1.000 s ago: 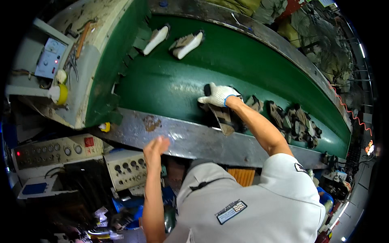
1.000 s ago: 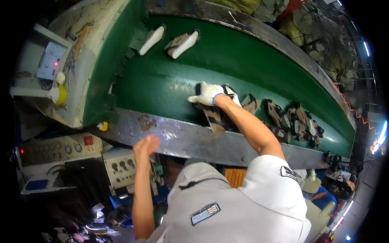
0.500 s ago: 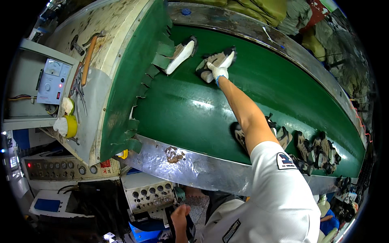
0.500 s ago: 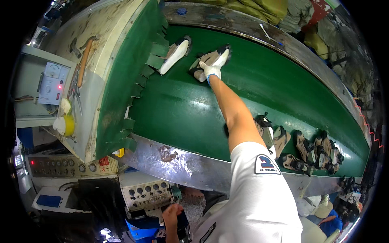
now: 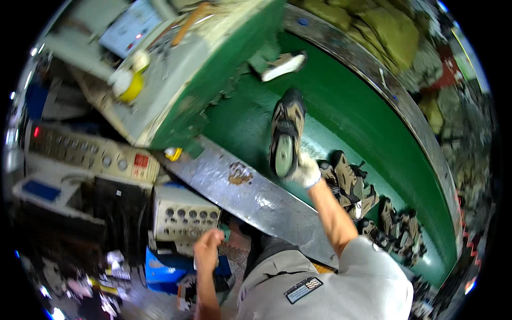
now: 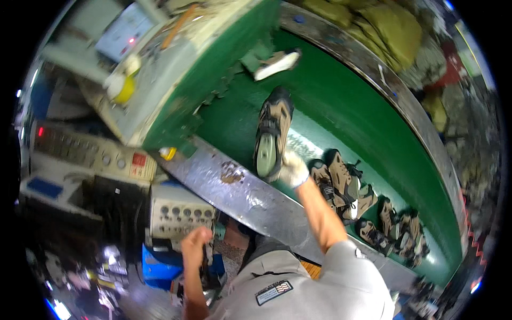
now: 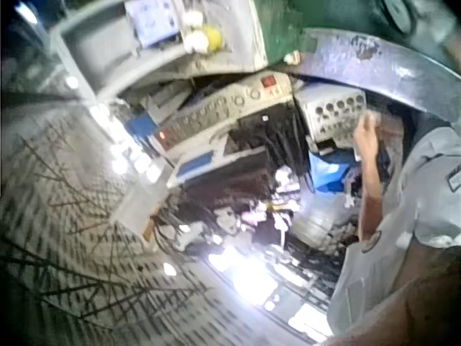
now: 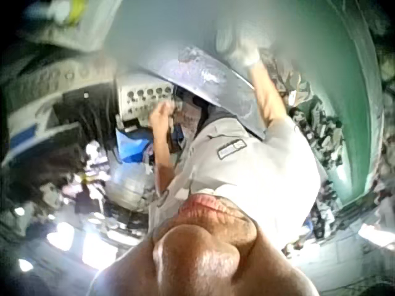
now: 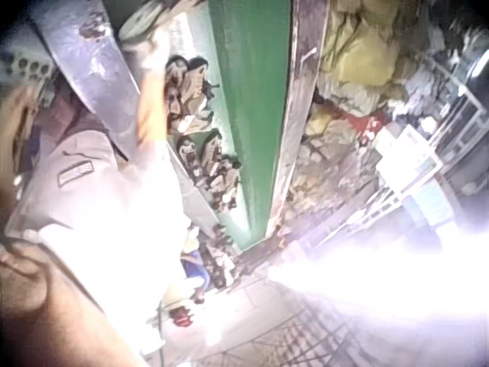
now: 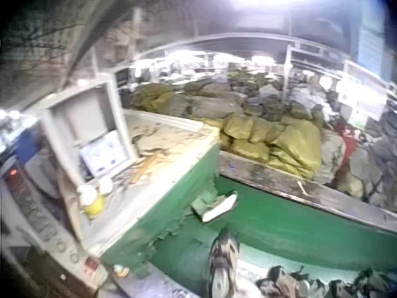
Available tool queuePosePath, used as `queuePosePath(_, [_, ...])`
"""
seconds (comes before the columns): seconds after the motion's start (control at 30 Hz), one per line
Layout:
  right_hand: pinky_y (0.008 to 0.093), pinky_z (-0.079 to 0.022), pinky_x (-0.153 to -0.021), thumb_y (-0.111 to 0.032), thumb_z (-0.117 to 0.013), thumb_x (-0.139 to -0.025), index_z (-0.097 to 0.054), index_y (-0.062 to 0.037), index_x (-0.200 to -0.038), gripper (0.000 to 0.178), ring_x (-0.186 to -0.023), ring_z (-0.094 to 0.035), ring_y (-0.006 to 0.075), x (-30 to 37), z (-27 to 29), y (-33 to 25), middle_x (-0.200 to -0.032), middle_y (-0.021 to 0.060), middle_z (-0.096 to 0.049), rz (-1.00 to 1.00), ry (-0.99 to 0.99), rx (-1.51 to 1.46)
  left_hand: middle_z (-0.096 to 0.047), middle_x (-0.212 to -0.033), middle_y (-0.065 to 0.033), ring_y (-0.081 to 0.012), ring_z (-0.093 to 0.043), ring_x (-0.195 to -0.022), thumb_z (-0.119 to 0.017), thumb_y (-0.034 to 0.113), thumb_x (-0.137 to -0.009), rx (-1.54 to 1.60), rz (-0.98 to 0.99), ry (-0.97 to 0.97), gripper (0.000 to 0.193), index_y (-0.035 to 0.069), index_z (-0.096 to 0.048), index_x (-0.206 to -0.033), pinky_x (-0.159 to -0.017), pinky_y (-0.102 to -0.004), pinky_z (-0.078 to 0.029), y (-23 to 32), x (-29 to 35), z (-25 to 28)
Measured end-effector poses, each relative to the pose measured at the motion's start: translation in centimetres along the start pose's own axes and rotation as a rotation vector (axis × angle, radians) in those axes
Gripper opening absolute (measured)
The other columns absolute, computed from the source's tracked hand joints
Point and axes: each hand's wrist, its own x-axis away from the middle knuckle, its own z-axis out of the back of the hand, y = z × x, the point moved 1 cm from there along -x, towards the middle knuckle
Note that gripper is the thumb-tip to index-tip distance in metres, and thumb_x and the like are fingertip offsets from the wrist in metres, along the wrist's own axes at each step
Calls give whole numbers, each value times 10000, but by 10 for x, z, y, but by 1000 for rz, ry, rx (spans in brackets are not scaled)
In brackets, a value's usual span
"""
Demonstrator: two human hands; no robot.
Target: The person picks up a shoe upper from a conveyor belt, places it onto a lasting machine to shape the heel and toe, and then places the shaped shoe back onto the conveyor belt.
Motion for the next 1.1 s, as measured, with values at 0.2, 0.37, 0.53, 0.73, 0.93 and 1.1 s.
queuePosePath(0.2, [398, -516, -949, -359, -461, -1062, -533, -16, -1367, 464, -1012, -630, 218, 23, -96, 176, -1171, 105, -665, -249, 11, -568, -690, -1203, -163, -198, -679, -1050, -620, 281, -1013, 284, -196, 14, 453, -48, -582, -1323, -884, -323, -544, 89, 2, 57])
queuePosePath(0.37, [343, -513, -1022, -251, -622, -1002, -446, 9, -1457, 552, -1195, -607, 190, 49, -200, 255, -1388, 138, -576, -682, -107, -11, -689, -1052, -52, -139, -652, -932, -664, 341, -971, 582, -184, 176, 434, -8, -646, -1228, -814, -313, -540, 57, 31, 153])
queuePosePath(0.53, [343, -539, -979, -259, -645, -988, -459, -18, -1456, 557, -1132, -642, 203, 63, -265, 333, -1311, 112, -623, -810, -264, 266, -708, -881, -62, -126, -663, -707, -730, 143, -914, 524, -213, 456, 210, -29, -705, -1032, -615, -259, -548, 15, 91, 245])
queuePosePath(0.73, [348, -547, -973, -201, -591, -1014, -487, 2, -1432, 476, -1137, -641, 206, 78, -308, 417, -1311, 130, -627, -922, -206, 250, -720, -895, -54, -102, -668, -731, -796, 81, -844, 605, -156, 779, 269, -16, -705, -1078, -633, -255, -557, -43, 130, 302])
queuePosePath(0.93, [331, -586, -887, -219, -589, -1015, -577, 4, -1330, 386, -1006, -695, 191, 74, -325, 485, -1167, 109, -692, -851, -270, 530, -723, -1059, -123, -168, -704, -907, -778, -22, -799, 1020, -288, 876, 493, -51, -609, -1261, -772, -273, -579, -101, 146, 334])
queuePosePath(1.1, [326, -543, -953, -216, -582, -1023, -532, 5, -1391, 432, -1094, -662, 190, 63, -338, 537, -1265, 110, -653, -736, -440, 520, -685, -1186, -202, -216, -695, -987, -767, -73, -763, 1002, -460, 981, 590, -114, -547, -1309, -855, -301, -574, -108, 149, 364])
